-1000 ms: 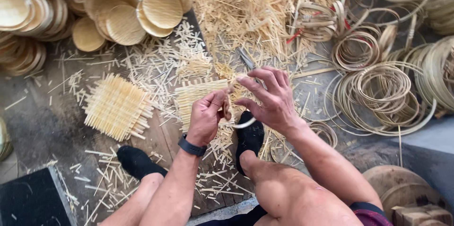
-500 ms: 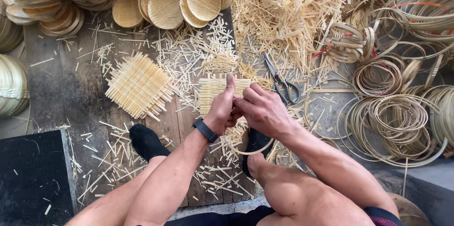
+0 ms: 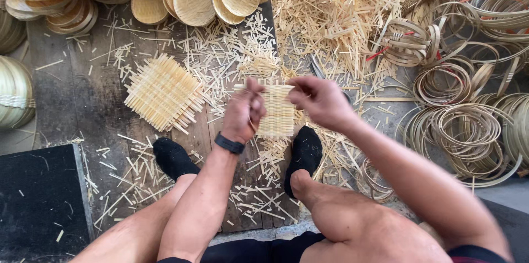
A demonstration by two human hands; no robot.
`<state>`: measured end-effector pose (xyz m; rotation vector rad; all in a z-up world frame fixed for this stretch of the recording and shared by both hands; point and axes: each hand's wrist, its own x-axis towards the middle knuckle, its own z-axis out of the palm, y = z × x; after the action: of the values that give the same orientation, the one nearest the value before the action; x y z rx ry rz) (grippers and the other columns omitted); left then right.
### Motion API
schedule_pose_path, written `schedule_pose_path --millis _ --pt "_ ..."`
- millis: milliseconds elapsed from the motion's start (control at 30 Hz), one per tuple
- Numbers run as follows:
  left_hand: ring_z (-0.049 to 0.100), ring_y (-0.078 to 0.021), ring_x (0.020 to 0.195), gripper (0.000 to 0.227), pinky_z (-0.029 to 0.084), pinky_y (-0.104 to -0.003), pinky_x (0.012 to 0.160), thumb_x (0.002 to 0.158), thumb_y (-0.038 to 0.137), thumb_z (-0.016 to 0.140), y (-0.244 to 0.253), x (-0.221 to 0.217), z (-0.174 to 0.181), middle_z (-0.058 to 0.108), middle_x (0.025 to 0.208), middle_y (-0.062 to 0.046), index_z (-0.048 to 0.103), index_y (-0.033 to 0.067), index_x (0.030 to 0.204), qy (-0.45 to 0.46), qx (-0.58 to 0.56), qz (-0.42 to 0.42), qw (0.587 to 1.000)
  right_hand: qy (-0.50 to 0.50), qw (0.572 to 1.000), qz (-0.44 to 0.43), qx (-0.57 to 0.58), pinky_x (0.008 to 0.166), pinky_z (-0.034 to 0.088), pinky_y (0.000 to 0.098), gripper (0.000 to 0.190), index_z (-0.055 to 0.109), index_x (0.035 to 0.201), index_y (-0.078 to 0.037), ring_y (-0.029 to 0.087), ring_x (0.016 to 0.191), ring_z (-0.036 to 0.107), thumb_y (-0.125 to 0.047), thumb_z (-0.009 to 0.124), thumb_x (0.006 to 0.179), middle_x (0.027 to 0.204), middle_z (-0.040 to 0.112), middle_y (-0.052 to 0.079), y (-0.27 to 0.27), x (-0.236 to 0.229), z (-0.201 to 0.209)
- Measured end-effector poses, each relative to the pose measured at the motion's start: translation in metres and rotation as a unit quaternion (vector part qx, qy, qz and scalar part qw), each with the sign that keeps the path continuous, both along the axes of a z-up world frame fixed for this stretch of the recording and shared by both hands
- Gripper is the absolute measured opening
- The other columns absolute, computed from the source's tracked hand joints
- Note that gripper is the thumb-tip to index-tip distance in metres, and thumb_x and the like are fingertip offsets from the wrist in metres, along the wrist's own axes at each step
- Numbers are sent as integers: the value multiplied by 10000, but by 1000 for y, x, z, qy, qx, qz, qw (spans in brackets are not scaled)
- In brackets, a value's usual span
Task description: The person assembles circular bamboo bases by weaving thin wooden strips around a round mold and trimming the excess ends with large shears.
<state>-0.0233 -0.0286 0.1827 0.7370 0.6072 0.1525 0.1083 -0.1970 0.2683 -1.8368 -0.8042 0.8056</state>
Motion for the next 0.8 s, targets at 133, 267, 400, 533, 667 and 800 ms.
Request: schedule_pose_path --millis 133,267,400,533,667,800 --pt "504 -108 624 334 438 -268 599 977 391 681 15 -4 17 551 685 9 650 65 914 -119 -158 49 979 277 960 -31 -8 837 646 294 385 701 1128 -6 153 867 755 -338 540 1018 874 724 72 -16 23 21" --pt "480 -94 547 272 397 -252 494 937 290 685 22 0 45 555 626 11 673 31 855 -37 -94 -76 992 234 967 -27 -95 591 583 308 451 731 999 26 148 597 660 -393 564 1020 696 611 34 -8 33 30" --pt "376 -52 471 275 303 -222 406 927 279 738 19 4 57 460 568 64 672 33 823 25 -97 -83 992 265 960 -26 -89 483 478 294 444 753 851 8 124 499 555 -395 630 989 611 588 23 10 25 27" --pt "377 -58 466 242 300 -219 410 921 245 731 29 -3 52 460 570 52 632 68 790 27 -90 -67 993 367 926 -85 -35 428 367 278 424 678 694 -39 111 441 441 -362 703 966 519 502 1 22 11 5" --pt "342 -63 414 201 256 -228 364 895 154 714 26 -5 34 476 559 39 594 83 750 45 -56 -27 997 440 890 -104 52 386 229 254 490 535 579 -128 78 409 302 -353 738 964 479 401 -44 29 -8 -27" --pt "351 -69 418 230 237 -239 346 914 86 734 31 -5 16 489 590 35 563 81 761 49 -60 19 997 439 881 -131 121 383 224 252 488 515 581 -139 80 431 304 -319 741 974 504 402 -48 32 -26 -53"
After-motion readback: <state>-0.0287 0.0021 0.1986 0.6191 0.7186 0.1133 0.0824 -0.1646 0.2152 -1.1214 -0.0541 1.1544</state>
